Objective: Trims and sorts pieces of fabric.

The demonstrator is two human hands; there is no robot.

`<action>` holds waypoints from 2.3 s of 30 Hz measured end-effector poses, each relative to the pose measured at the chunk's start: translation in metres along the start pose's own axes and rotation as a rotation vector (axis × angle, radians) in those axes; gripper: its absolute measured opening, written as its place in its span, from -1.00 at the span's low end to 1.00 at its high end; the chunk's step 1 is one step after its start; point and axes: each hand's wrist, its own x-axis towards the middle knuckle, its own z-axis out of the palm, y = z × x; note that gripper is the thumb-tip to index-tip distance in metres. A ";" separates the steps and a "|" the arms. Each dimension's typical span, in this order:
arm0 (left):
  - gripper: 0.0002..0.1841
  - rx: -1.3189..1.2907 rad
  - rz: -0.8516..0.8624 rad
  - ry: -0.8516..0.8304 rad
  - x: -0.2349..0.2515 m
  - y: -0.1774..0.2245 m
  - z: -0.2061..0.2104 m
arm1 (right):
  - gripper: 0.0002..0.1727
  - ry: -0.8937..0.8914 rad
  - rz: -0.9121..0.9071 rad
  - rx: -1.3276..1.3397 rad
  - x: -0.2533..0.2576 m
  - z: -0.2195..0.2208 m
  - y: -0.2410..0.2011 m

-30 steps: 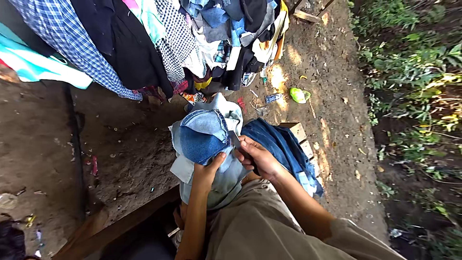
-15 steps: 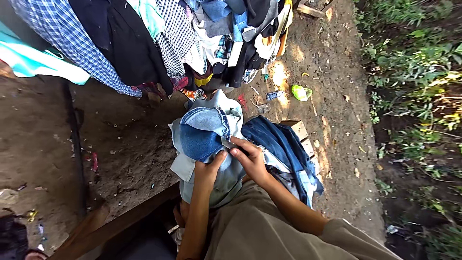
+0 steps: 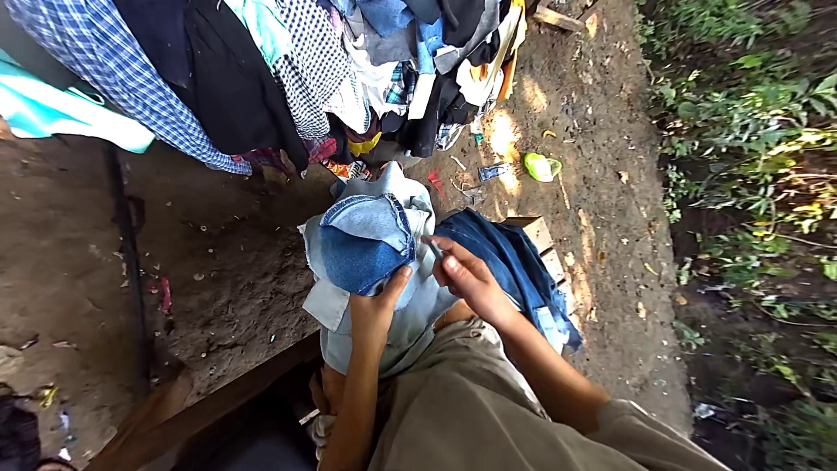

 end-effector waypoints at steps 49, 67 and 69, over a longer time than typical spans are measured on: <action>-0.56 0.102 0.086 0.023 0.003 -0.017 -0.004 | -0.52 0.116 -0.195 -0.373 0.016 0.021 0.042; -0.56 0.144 0.042 0.034 0.001 -0.009 -0.002 | -0.58 0.220 -0.278 -0.407 0.020 0.029 0.052; -0.55 0.125 0.027 0.038 0.002 -0.007 -0.001 | -0.60 0.202 -0.257 -0.251 0.022 0.031 0.052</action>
